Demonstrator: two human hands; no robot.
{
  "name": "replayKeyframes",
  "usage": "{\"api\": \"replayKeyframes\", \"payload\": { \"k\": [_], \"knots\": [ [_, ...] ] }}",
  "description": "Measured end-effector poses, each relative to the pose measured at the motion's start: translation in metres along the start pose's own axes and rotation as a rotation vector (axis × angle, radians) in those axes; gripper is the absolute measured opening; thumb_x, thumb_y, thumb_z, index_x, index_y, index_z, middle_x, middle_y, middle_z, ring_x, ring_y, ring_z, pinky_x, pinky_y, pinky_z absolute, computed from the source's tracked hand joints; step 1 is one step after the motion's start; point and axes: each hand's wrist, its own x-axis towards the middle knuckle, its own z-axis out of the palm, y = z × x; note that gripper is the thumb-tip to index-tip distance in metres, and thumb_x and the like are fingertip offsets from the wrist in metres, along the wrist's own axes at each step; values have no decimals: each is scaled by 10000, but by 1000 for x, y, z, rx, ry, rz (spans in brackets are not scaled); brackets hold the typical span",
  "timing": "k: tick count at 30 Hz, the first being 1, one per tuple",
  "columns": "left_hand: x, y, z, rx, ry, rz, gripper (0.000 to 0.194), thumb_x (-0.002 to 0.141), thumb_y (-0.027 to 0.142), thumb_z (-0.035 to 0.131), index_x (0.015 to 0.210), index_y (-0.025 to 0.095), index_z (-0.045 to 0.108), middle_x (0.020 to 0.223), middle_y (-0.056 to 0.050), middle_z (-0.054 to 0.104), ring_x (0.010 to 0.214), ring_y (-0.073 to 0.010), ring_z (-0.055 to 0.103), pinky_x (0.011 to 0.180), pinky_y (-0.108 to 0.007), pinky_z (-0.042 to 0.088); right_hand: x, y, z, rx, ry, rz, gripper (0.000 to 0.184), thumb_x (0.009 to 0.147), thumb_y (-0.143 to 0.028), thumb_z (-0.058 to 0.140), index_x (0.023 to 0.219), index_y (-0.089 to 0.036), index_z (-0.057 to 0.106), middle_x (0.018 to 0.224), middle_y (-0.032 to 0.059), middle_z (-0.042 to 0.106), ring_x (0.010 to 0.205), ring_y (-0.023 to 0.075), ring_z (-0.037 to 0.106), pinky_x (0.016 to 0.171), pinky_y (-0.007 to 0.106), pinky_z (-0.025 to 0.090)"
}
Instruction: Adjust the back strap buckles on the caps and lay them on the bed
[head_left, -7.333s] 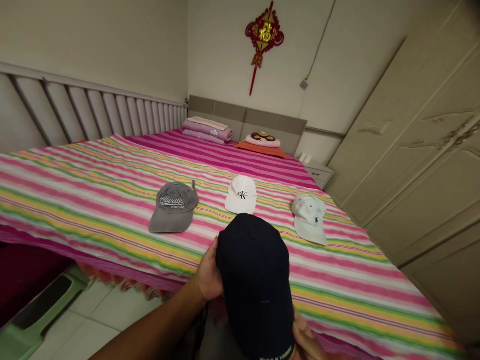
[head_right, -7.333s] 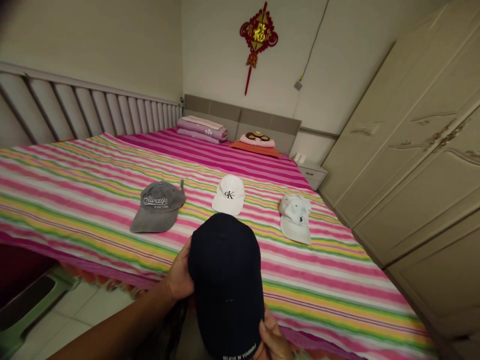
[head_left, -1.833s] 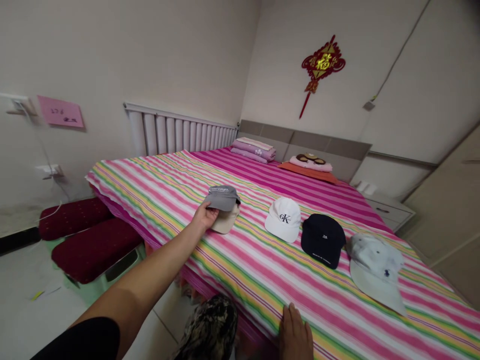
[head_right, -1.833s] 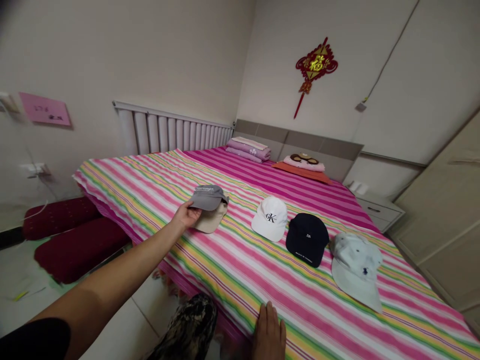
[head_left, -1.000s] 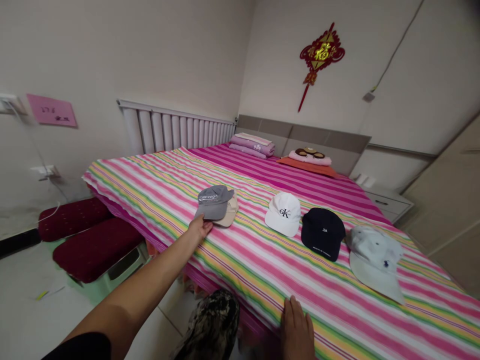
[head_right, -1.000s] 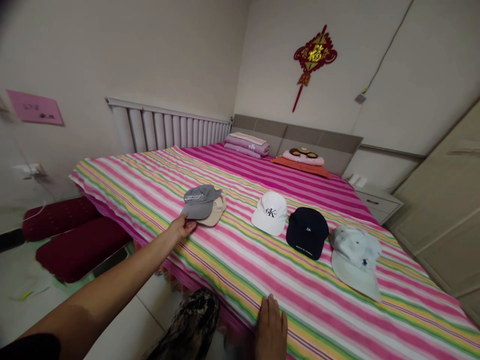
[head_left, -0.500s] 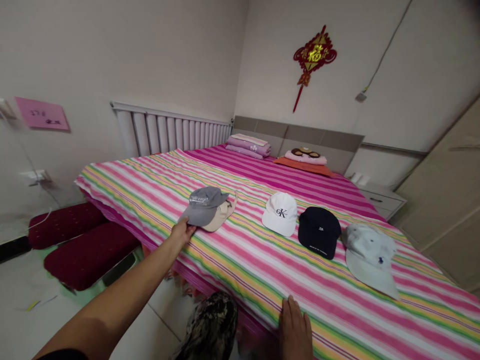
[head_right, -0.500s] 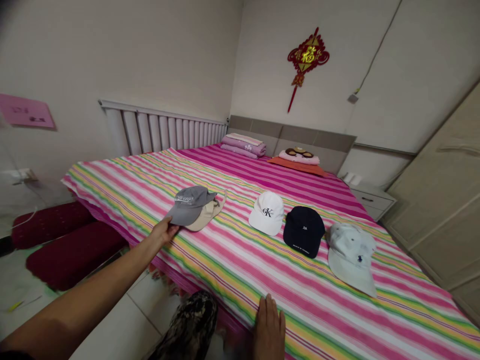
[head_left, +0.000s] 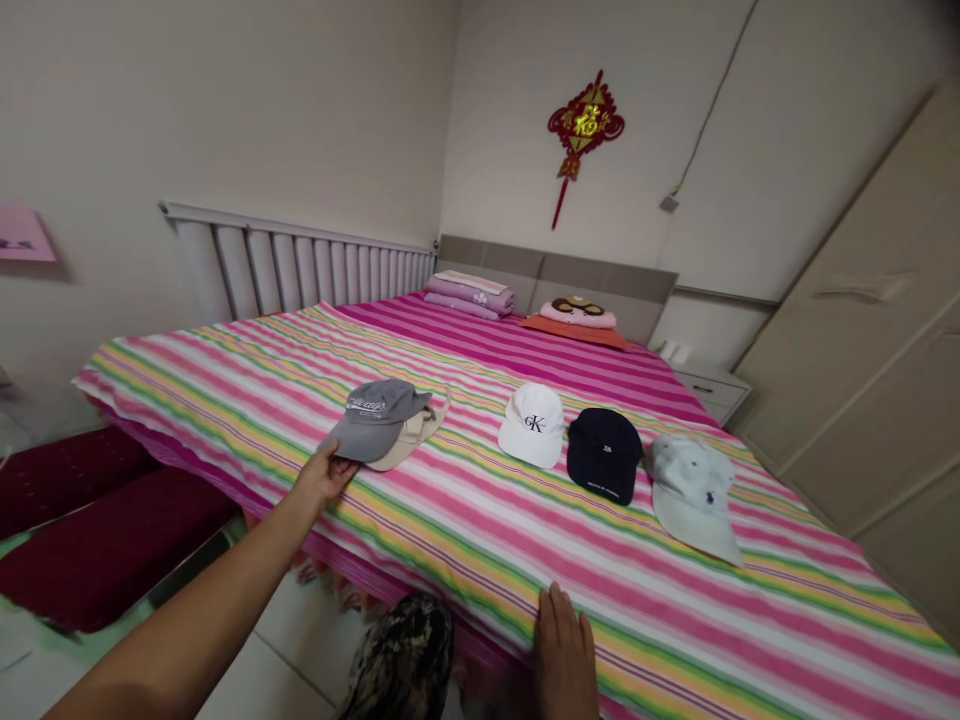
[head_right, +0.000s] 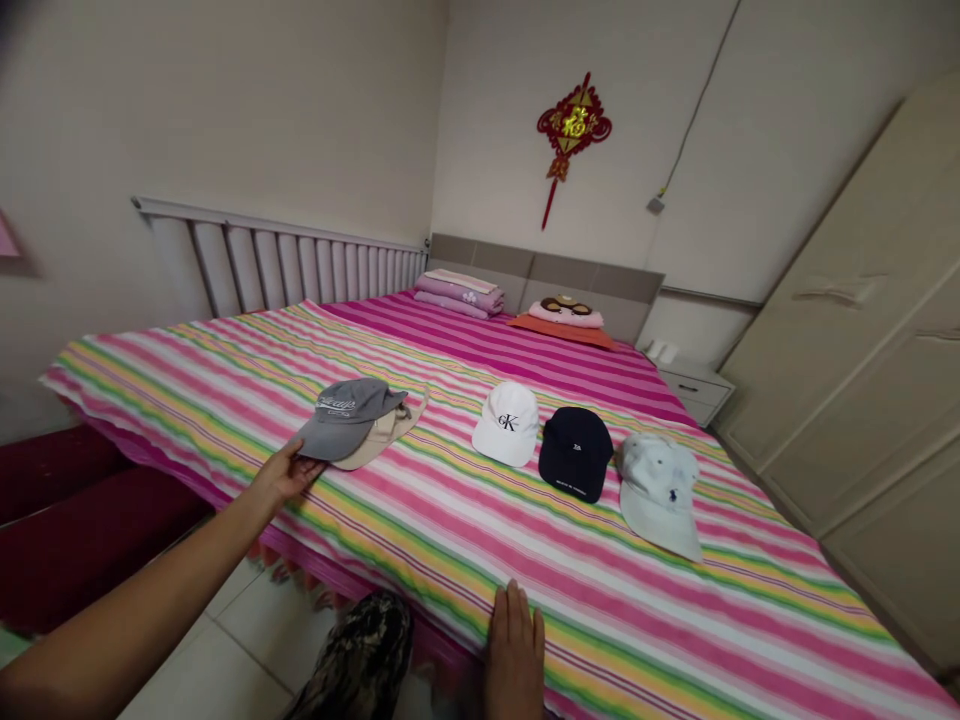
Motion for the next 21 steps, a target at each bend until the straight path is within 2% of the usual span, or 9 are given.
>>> {"api": "replayKeyframes", "payload": {
  "k": [3,9,12,17,21],
  "knots": [
    [-1,-4,3,0,-93,-37,110,807,161,442,806,149,551,605,-36,597,548,-168,594,502,-303,515,0,0,1,1,9,7,535,735,21,297,1201,-134,509,1290,106,471,1191,226,414,982,423,270],
    [4,-7,23,-96,-139,46,184,813,67,387,831,158,546,582,10,599,515,-98,579,581,-229,516,0,-3,-4,30,-31,36,527,745,7,285,1212,-112,497,1296,115,462,1196,248,405,982,438,257],
    [3,-7,22,-126,-153,93,175,809,77,407,825,175,551,600,23,608,540,-89,583,615,-222,515,0,-2,-1,55,-8,37,539,742,16,270,1213,-115,497,1299,115,460,1204,249,391,990,441,231],
    [6,-3,2,-42,-57,85,177,820,93,388,798,170,546,575,14,582,513,-89,563,596,-223,505,-2,1,10,101,57,17,528,754,1,257,1212,-110,495,1294,137,464,1195,261,396,995,457,191],
    [12,5,-6,112,37,25,112,787,111,441,730,155,527,554,0,544,505,-120,546,576,-284,498,-3,2,12,116,62,21,526,754,-4,255,1211,-107,495,1299,135,459,1199,254,390,1003,446,179]
  ]
}}
